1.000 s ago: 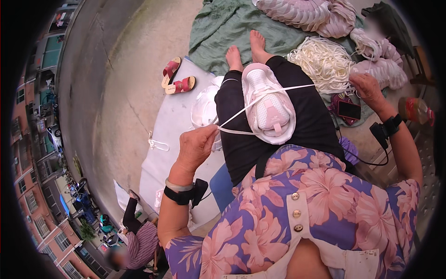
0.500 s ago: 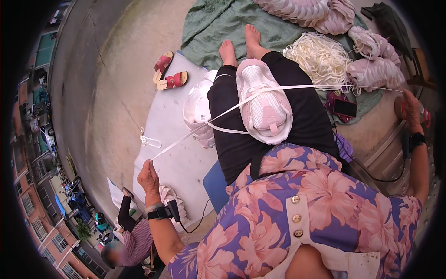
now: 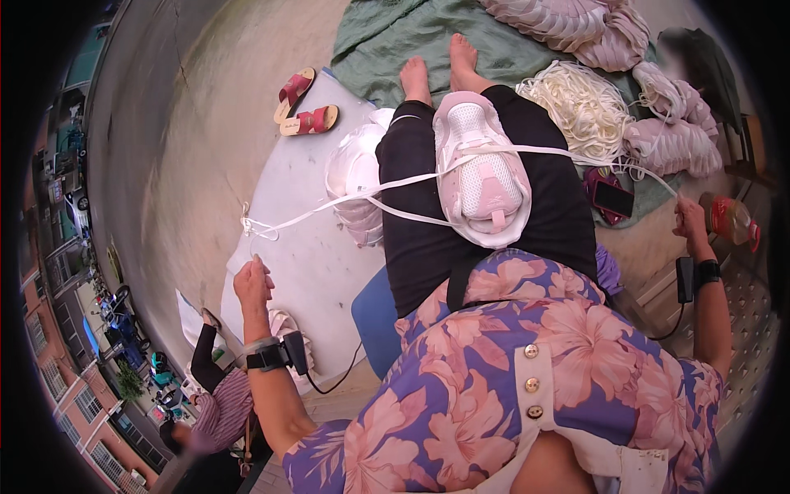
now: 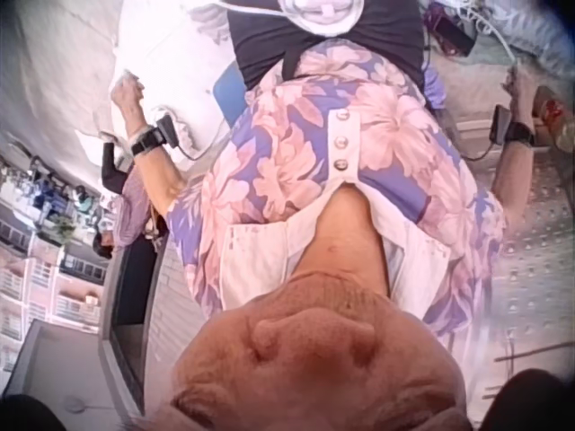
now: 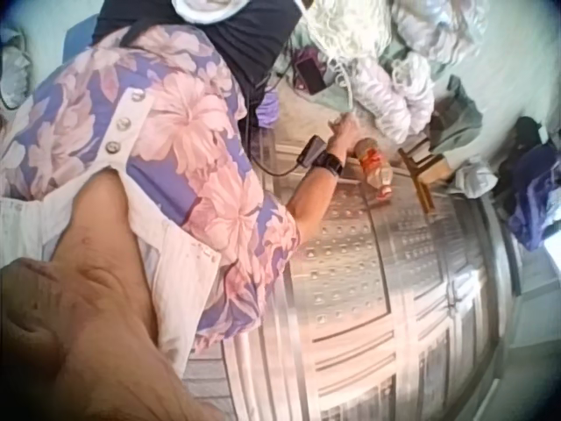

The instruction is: The recorder is threading laces through a pink and white athletic shoe.

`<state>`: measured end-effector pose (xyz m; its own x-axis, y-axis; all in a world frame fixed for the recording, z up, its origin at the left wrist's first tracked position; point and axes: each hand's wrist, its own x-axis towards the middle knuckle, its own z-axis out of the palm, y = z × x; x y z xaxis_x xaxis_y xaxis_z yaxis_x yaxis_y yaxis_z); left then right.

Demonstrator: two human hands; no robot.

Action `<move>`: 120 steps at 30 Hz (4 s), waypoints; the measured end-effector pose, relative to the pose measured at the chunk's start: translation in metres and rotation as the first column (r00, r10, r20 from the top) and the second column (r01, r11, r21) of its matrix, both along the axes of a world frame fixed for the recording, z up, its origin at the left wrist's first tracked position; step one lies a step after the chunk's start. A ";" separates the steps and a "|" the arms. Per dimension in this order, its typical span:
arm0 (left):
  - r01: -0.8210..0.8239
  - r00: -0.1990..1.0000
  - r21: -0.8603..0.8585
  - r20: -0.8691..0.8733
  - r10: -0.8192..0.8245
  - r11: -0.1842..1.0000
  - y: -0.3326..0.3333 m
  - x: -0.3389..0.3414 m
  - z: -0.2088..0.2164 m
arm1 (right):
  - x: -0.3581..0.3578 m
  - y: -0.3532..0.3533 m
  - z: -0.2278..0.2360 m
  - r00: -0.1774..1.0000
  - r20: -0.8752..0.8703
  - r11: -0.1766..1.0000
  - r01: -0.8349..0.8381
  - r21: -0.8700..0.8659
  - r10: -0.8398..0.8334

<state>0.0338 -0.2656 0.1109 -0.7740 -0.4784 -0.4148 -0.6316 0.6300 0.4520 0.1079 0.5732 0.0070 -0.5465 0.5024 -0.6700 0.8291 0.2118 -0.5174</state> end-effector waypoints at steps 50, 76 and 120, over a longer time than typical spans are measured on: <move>0.142 0.987 0.886 -0.091 -0.135 0.441 0.268 -0.051 -0.037 | -0.137 -0.347 0.038 0.448 -0.722 0.804 -0.537 0.254 0.527; 0.514 0.809 0.506 -0.554 -0.195 0.693 0.290 -0.064 -0.075 | -0.129 -0.337 0.063 0.234 -0.396 0.450 -0.620 0.643 0.888; 0.645 0.543 -0.064 -0.662 -0.516 0.761 0.311 -0.067 -0.050 | -0.124 -0.323 0.062 -0.008 -0.171 0.129 -0.623 0.772 0.985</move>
<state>-0.0330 0.0451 0.0610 -0.9520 0.1978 0.2337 0.3062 0.6282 0.7152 -0.0160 0.2499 0.0689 -0.8328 -0.5490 0.0709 -0.5432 0.7860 -0.2952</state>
